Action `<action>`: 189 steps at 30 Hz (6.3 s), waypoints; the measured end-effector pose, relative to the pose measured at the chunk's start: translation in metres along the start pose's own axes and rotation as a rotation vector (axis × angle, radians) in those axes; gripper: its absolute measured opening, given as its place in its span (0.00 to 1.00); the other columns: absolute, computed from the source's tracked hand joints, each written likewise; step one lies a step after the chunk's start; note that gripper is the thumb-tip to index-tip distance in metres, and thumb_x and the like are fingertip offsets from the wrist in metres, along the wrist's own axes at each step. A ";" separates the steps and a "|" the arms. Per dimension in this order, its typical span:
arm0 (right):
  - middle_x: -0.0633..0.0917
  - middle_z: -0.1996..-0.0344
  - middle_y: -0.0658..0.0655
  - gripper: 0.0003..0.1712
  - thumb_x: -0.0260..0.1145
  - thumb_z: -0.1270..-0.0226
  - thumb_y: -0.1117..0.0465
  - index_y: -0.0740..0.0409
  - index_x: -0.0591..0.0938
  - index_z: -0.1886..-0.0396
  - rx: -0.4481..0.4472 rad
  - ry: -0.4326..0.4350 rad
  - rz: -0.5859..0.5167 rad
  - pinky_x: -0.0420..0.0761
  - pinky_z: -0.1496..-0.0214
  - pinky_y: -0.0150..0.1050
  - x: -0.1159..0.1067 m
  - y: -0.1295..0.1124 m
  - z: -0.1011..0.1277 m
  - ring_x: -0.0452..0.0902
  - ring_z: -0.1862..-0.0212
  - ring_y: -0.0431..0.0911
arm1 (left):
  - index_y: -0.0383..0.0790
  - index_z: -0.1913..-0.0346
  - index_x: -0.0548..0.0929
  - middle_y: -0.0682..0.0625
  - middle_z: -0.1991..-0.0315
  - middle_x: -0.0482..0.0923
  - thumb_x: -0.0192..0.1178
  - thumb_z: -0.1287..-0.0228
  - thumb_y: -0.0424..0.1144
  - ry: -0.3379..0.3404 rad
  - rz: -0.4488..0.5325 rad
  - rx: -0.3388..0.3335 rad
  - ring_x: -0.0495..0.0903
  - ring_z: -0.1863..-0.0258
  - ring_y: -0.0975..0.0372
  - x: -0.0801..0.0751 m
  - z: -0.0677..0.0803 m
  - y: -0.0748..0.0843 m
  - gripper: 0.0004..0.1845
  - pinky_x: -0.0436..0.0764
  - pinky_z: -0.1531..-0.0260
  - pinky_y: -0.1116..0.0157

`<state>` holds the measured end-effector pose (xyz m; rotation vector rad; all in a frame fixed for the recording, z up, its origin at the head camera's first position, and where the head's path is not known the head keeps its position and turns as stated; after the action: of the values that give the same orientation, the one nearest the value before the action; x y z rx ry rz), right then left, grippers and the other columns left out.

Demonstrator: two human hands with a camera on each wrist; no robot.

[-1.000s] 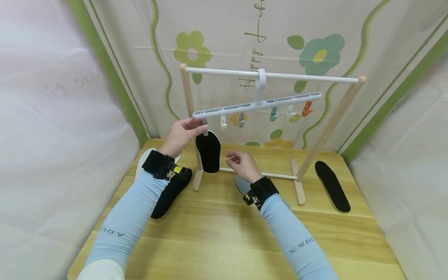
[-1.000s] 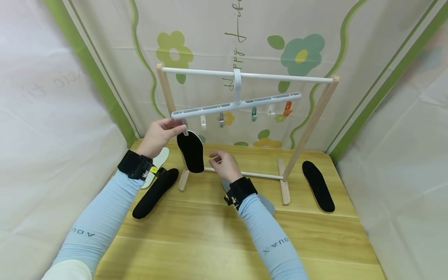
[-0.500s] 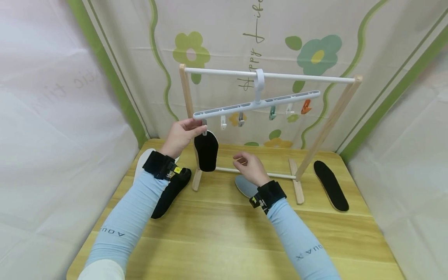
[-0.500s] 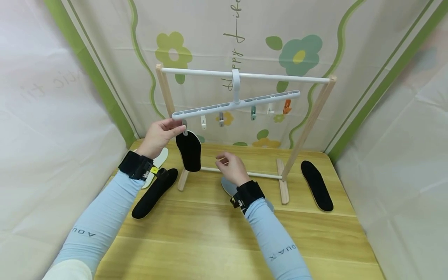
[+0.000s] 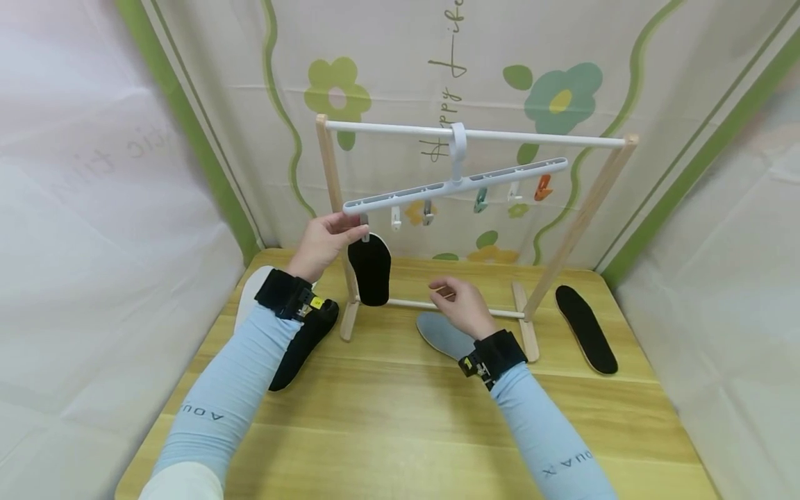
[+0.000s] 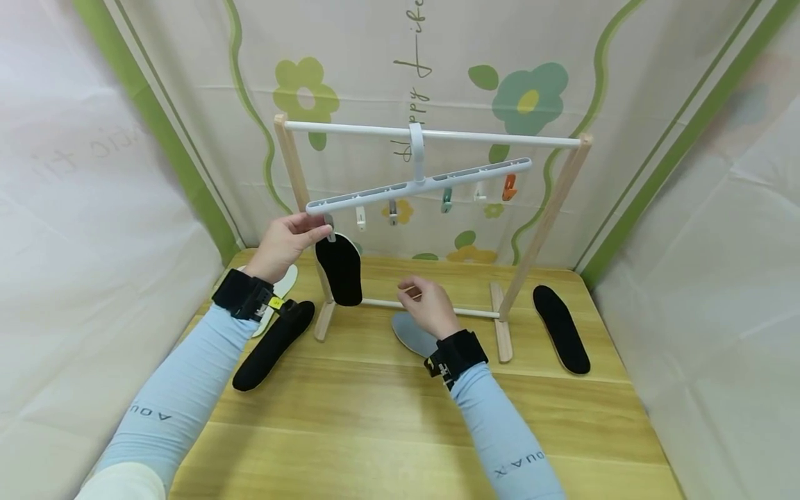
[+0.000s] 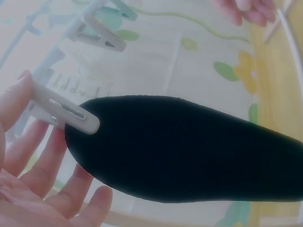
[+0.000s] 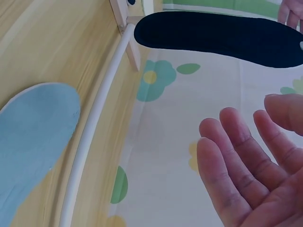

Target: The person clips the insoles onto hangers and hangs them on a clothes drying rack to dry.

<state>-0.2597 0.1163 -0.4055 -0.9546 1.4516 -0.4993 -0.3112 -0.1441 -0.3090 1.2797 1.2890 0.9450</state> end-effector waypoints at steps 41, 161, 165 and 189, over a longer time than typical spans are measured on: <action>0.86 0.58 0.59 0.17 0.63 0.26 0.56 0.61 0.81 0.45 0.187 0.103 -0.066 0.80 0.49 0.48 -0.038 0.095 0.081 0.83 0.55 0.51 | 0.34 0.40 0.80 0.40 0.45 0.81 0.67 0.34 0.43 0.153 -0.111 0.005 0.79 0.46 0.57 -0.018 0.100 -0.052 0.23 0.78 0.50 0.72; 0.85 0.63 0.57 0.11 0.66 0.30 0.60 0.62 0.86 0.54 0.153 0.076 0.325 0.79 0.61 0.48 0.011 0.109 0.047 0.80 0.63 0.51 | 0.30 0.33 0.69 0.40 0.41 0.74 0.47 0.21 0.41 0.063 0.088 0.207 0.74 0.40 0.55 0.086 0.001 0.020 0.23 0.73 0.39 0.60; 0.86 0.62 0.56 0.10 0.64 0.28 0.59 0.60 0.85 0.54 0.112 0.134 0.248 0.80 0.58 0.47 0.003 0.097 0.045 0.81 0.60 0.49 | 0.30 0.32 0.68 0.40 0.41 0.73 0.44 0.20 0.40 0.054 0.097 0.203 0.72 0.40 0.59 0.089 0.002 0.021 0.22 0.72 0.38 0.62; 0.86 0.64 0.56 0.08 0.69 0.32 0.62 0.61 0.84 0.57 -0.077 0.284 -0.083 0.83 0.61 0.43 -0.014 0.019 0.028 0.82 0.63 0.47 | 0.31 0.35 0.73 0.43 0.36 0.73 0.46 0.20 0.43 0.096 0.022 0.174 0.69 0.38 0.63 0.091 0.011 0.026 0.22 0.70 0.36 0.60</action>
<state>-0.2396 0.1450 -0.4161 -1.0390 1.7010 -0.6645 -0.2861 -0.0529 -0.2982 1.3983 1.4609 0.9349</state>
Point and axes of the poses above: each hand's wrist, its own z-axis away from the middle knuckle, its own x-axis out of the palm, y = z × x, the point moved 7 cm from there along -z, towards the middle knuckle
